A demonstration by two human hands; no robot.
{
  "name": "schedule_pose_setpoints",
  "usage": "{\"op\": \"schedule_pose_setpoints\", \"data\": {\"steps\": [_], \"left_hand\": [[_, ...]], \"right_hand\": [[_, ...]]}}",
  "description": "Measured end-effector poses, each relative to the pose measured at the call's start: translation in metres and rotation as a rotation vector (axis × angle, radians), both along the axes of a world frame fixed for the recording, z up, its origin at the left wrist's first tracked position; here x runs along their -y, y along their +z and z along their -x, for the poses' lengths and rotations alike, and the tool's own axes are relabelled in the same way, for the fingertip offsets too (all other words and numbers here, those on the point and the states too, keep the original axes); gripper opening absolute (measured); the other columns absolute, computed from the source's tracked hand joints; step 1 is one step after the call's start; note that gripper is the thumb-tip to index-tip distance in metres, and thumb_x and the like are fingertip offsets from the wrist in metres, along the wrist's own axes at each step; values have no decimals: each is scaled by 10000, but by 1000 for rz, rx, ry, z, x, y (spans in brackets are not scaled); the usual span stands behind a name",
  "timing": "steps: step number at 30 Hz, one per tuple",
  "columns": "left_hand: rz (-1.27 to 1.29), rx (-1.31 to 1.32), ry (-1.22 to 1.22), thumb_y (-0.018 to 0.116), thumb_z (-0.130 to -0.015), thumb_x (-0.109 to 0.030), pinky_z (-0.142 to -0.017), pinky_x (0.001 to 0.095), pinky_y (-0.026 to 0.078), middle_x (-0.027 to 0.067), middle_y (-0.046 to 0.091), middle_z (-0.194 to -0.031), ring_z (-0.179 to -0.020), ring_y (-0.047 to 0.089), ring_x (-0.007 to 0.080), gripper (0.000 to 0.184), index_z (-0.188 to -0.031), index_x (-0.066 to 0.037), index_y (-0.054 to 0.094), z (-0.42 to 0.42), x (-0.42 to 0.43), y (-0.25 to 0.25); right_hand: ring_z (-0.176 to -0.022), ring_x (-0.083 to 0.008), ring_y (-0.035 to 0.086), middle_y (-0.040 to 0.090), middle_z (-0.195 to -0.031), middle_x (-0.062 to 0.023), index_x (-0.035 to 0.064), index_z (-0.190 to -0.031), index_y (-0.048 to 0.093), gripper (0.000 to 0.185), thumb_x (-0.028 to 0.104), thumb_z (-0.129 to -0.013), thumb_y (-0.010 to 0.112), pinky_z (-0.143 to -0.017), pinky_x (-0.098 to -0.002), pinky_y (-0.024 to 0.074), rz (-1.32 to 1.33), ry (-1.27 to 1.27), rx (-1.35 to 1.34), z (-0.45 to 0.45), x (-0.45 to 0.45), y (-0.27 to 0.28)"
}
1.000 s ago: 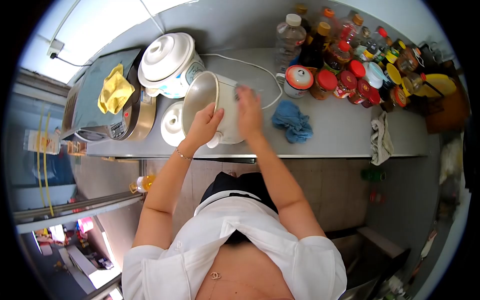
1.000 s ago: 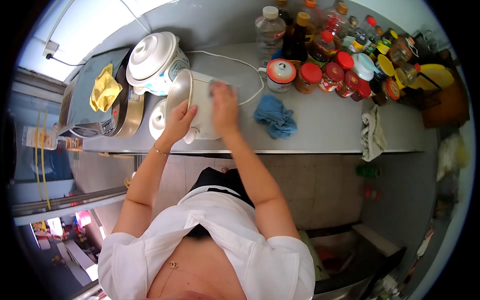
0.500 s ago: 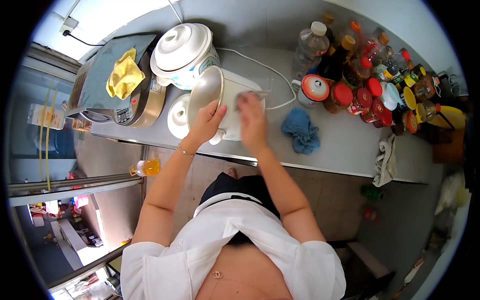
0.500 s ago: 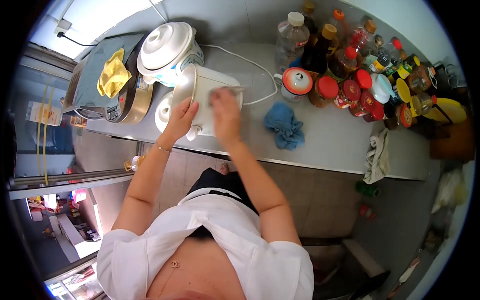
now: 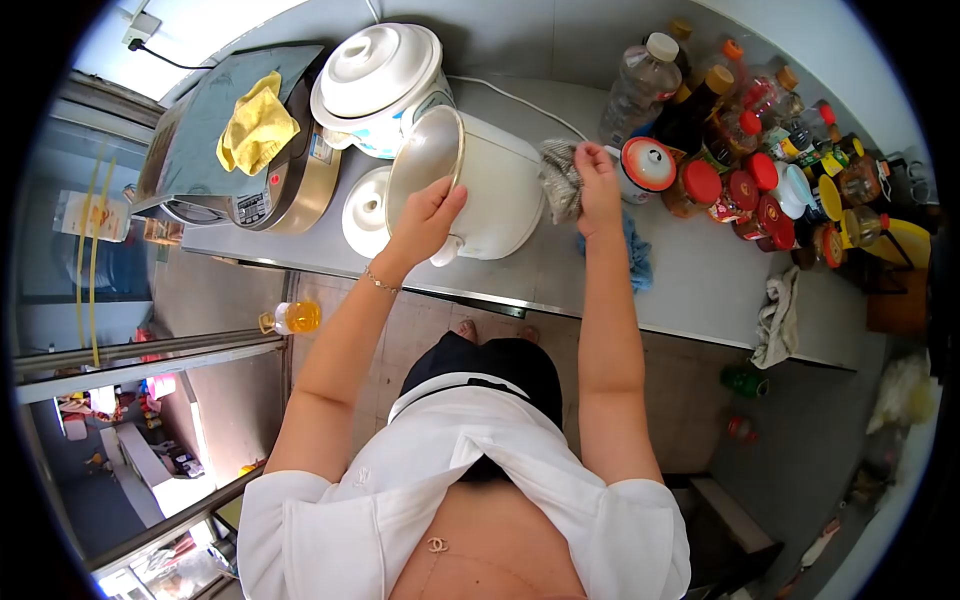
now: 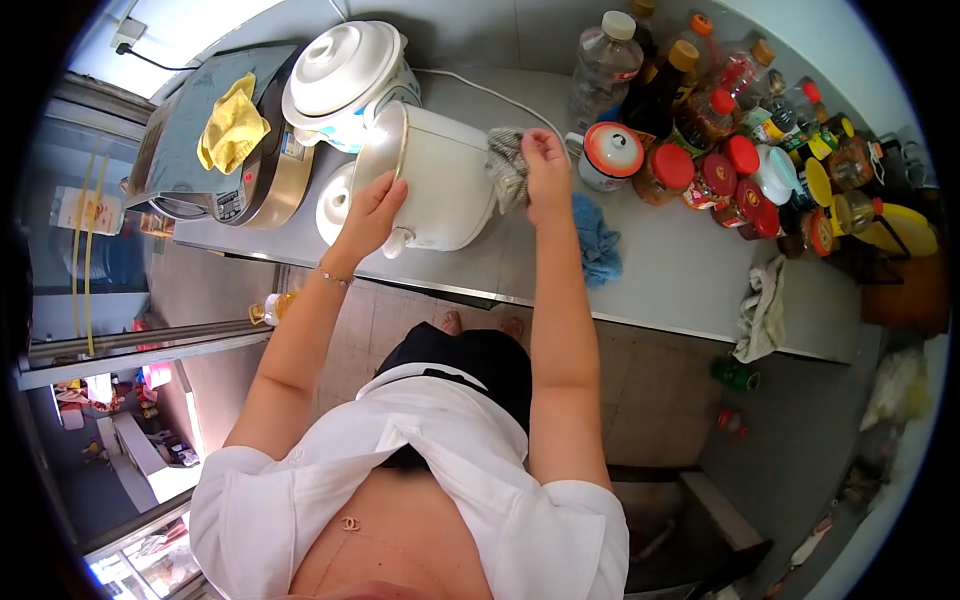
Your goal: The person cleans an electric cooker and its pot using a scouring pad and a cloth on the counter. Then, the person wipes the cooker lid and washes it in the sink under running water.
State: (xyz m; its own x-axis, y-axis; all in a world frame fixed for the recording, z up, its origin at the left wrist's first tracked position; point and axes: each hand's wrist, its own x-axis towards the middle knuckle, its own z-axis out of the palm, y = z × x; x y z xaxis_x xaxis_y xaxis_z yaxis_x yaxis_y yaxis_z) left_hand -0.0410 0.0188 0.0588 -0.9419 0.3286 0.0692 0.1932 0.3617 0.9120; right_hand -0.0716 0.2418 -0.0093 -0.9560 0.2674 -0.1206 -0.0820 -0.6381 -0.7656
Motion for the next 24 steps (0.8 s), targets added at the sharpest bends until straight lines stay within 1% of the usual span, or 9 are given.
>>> {"op": "schedule_pose_setpoints", "data": {"steps": [2, 5, 8, 11, 12, 16, 19, 22, 24], "left_hand": [[-5, -4, -13, 458, -921, -282, -519, 226, 329, -22, 404, -615, -585, 346, 62, 295, -819, -10, 514, -1, -1, 3], [-6, 36, -18, 456, -922, -280, -526, 227, 334, -24, 409, -619, -587, 348, 63, 293, -855, -3, 527, 2, 3, -2], [-38, 18, -26, 466, -918, -276, -525, 229, 336, -16, 424, -621, -590, 355, 64, 294, -868, 6, 533, 3, 2, -5], [-26, 9, -11, 477, -911, -267, -526, 235, 344, -6, 441, -619, -594, 367, 68, 291, -854, 12, 538, 4, 0, -2], [-40, 4, -5, 481, -909, -263, -526, 238, 346, 1, 440, -612, -594, 371, 70, 288, -852, 13, 541, 4, -2, -4], [-9, -3, -10, 490, -901, -249, -522, 254, 357, 27, 439, -589, -580, 384, 80, 279, -835, 17, 544, 12, -1, -9], [9, -12, -10, 493, -898, -246, -511, 267, 362, 52, 446, -575, -558, 386, 93, 282, -812, 19, 535, 6, -10, 3], [44, -121, -18, 492, -897, -247, -500, 278, 366, 77, 455, -566, -531, 383, 113, 286, -789, 16, 526, 0, -10, -3], [0, -114, 9, 487, -897, -246, -498, 292, 373, 113, 471, -562, -509, 403, 139, 280, -784, 7, 529, 3, -10, -7]], "right_hand": [[-770, -67, 484, 542, -850, -3, 46, -947, 534, 150, 168, -865, 568, -698, -209, 418, 39, 41, 35, -3, 10, -3], [-770, -99, 513, 561, -866, -25, 33, -949, 560, 188, 190, -849, 585, -693, -236, 427, -176, -140, 38, -1, 19, -10], [-767, -177, 547, 570, -860, -76, 21, -937, 595, 194, 173, -816, 603, -686, -281, 434, -844, -304, 22, -8, 22, -30], [-793, -253, 562, 559, -850, -120, 14, -916, 620, 181, 132, -779, 616, -705, -317, 439, -1124, -446, 87, -37, 45, -13], [-780, -269, 555, 545, -841, -127, 22, -915, 625, 169, 118, -777, 611, -687, -325, 446, -1137, -480, 119, -44, 55, -10], [-710, -263, 541, 531, -833, -119, 55, -925, 630, 149, 120, -796, 590, -615, -345, 448, -1146, -445, -225, -78, 104, 4], [-711, -266, 546, 526, -824, -116, 62, -914, 625, 131, 96, -796, 578, -621, -341, 451, -1127, -521, -19, -50, 71, 0], [-722, -275, 543, 526, -821, -125, 56, -908, 621, 128, 78, -805, 549, -627, -353, 446, -1228, -437, -108, -57, 83, 10], [-731, -280, 534, 531, -821, -124, 53, -898, 620, 126, 76, -805, 539, -631, -366, 437, -1139, -420, -203, -61, 92, 23]]}}
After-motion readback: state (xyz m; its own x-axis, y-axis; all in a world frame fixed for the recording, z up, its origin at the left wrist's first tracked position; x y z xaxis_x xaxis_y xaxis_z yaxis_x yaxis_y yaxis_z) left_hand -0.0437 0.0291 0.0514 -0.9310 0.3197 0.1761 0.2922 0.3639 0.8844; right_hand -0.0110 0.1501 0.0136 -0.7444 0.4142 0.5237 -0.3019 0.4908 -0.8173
